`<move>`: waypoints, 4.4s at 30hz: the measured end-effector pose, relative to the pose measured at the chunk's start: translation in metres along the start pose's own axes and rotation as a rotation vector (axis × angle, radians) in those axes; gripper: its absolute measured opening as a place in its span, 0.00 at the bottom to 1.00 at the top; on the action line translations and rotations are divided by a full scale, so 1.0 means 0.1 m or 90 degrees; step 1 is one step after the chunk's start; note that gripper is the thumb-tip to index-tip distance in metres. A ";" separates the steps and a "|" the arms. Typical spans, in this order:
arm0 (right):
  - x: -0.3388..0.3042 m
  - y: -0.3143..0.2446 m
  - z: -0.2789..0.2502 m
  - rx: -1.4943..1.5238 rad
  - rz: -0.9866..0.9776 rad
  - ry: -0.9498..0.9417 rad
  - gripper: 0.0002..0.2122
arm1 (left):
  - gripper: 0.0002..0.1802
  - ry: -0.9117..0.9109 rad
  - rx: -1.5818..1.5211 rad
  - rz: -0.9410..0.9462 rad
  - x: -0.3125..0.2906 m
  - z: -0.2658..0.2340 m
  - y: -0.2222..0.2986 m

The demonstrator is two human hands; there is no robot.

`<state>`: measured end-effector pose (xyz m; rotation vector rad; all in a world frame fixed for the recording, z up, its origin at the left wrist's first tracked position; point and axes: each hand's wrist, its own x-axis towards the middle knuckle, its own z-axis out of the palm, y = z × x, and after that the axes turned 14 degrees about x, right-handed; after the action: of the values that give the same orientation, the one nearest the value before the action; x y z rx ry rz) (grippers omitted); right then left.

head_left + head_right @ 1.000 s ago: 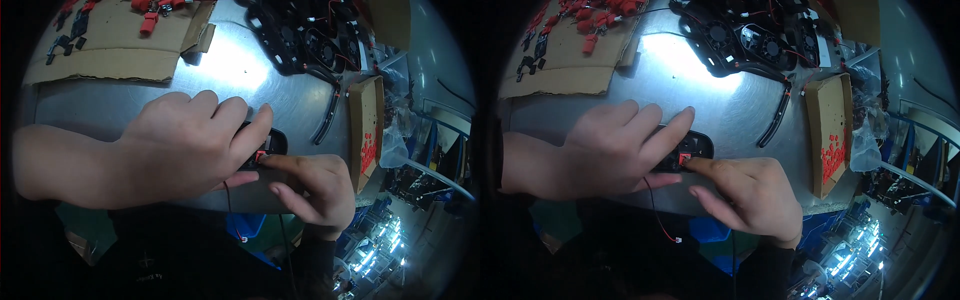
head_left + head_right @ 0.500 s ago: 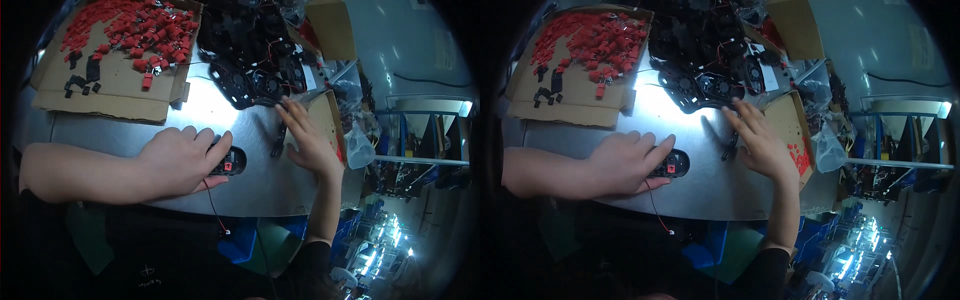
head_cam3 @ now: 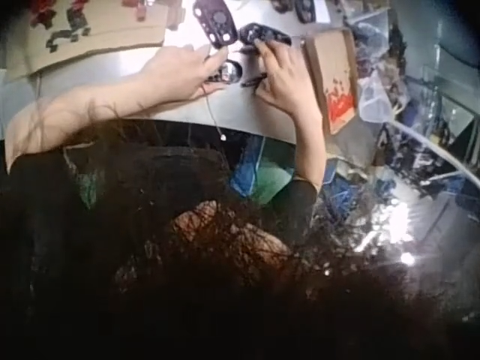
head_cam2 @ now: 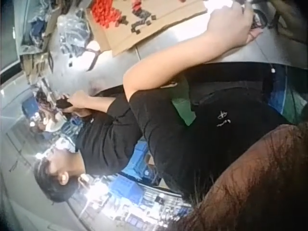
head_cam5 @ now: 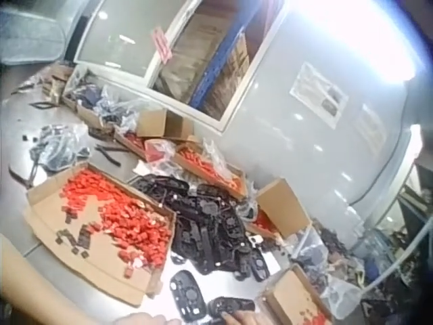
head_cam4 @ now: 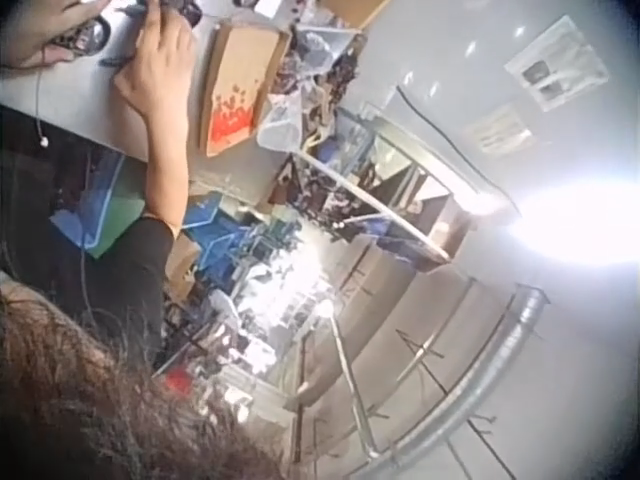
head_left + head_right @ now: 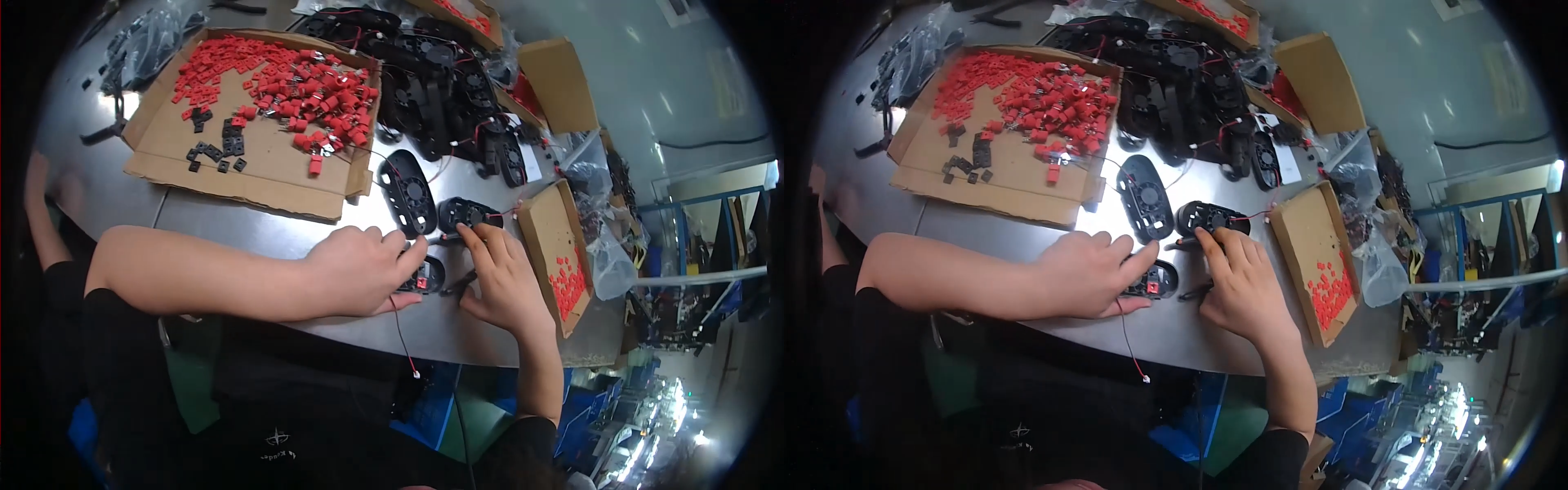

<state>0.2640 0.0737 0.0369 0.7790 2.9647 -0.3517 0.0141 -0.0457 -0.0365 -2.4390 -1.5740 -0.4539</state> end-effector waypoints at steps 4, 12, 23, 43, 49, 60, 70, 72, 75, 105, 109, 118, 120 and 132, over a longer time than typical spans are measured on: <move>-0.06 -0.08 0.00 0.050 0.017 -0.013 0.45 | 0.39 -0.004 0.014 -0.005 -0.03 -0.01 -0.02; -0.05 -0.13 -0.06 0.189 -0.064 -0.116 0.45 | 0.40 -0.001 0.004 -0.007 -0.04 0.03 -0.04; -0.41 -0.12 0.47 0.134 -0.060 0.100 0.42 | 0.40 -0.077 -0.041 -0.034 -0.04 -0.01 -0.07; 0.41 -0.74 0.16 1.165 -0.264 0.561 0.41 | 0.42 -0.013 -0.006 -0.027 -0.06 0.01 -0.03; 0.52 -0.86 0.30 1.166 -0.209 0.586 0.39 | 0.42 0.004 -0.004 -0.034 -0.04 0.00 0.00; 0.53 -0.98 0.35 1.026 -0.239 0.605 0.39 | 0.41 -0.005 -0.009 -0.052 -0.07 -0.02 0.02; 0.53 -1.16 0.46 0.859 -0.232 0.589 0.44 | 0.39 -0.034 -0.017 -0.082 -0.07 -0.05 0.06; 0.51 -1.19 0.43 0.870 -0.171 0.596 0.50 | 0.39 -0.024 -0.020 -0.084 -0.07 -0.05 0.06; 0.49 -1.17 0.40 0.969 -0.105 0.639 0.47 | 0.38 -0.010 -0.022 -0.084 -0.06 -0.04 0.08; 1.06 -0.06 0.30 1.406 -0.605 -0.333 0.31 | 0.39 -0.013 -0.056 0.109 0.01 0.10 -0.21; 1.16 -0.18 0.25 1.420 -0.635 -0.448 0.32 | 0.37 -0.016 -0.072 0.109 0.02 0.09 -0.22; 0.42 -0.38 0.02 1.215 -0.291 0.204 0.32 | 0.40 -0.024 0.015 0.020 -0.01 0.08 -0.10; 0.33 -0.45 0.06 1.160 -0.282 0.265 0.34 | 0.40 -0.001 0.044 0.020 -0.01 0.06 -0.05; 0.28 -0.68 0.19 1.000 -0.224 0.375 0.47 | 0.39 0.058 0.114 -0.017 -0.03 0.06 0.07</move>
<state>0.2063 0.0253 0.0293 0.2899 2.6429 -3.0100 0.0202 -0.0493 -0.0428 -2.2354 -1.5402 -0.4046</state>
